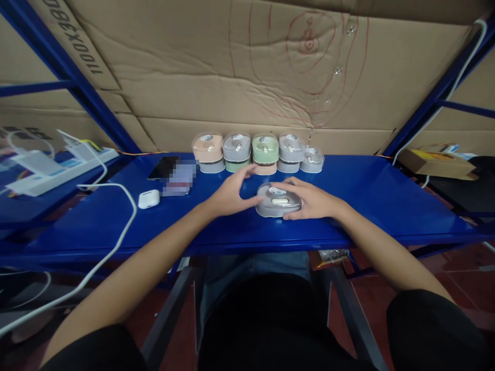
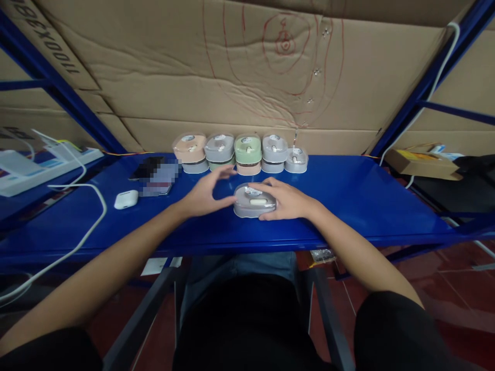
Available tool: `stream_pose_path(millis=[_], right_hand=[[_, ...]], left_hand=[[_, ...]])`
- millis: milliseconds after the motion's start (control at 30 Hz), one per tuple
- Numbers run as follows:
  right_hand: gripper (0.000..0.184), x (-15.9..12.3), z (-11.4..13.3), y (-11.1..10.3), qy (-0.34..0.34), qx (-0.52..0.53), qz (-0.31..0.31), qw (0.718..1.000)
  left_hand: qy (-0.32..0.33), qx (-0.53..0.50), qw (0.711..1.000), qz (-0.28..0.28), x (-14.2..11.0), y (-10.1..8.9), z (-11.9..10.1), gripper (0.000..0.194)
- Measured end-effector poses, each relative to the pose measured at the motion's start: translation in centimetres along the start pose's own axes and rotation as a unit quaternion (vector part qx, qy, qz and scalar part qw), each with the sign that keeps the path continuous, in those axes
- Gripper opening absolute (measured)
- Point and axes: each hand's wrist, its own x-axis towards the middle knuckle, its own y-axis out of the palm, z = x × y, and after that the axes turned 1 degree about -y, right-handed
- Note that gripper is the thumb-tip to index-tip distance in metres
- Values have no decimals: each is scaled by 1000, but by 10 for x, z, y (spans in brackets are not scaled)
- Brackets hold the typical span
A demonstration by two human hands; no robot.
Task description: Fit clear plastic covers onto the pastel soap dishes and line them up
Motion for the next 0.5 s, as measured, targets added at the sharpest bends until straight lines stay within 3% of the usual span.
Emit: stream_pose_path(millis=[67, 133, 233, 300, 367, 433, 500], right_hand=[[106, -8, -3, -6, -1, 19, -1, 1000], [104, -19, -6, -13, 14, 23, -24, 999], [100, -35, -17, -31, 76, 7, -125, 989], [98, -38, -32, -48, 151, -11, -233, 960], [95, -30, -54, -67, 248, -35, -327, 911], [91, -13, -77, -84, 341, -62, -358, 867], [87, 8, -95, -95, 414, -78, -336, 842]], left_hand=[[-4, 105, 990, -93, 8, -24, -3, 82], [-57, 190, 966, -166, 20, -48, -2, 78], [-170, 267, 927, -203, 42, -71, 8, 76], [-236, 284, 908, -197, 57, -78, 20, 78], [-296, 265, 897, -194, 68, -81, 33, 82], [-328, 234, 894, -195, 74, -83, 43, 86], [-339, 219, 894, -192, 75, -84, 49, 86]])
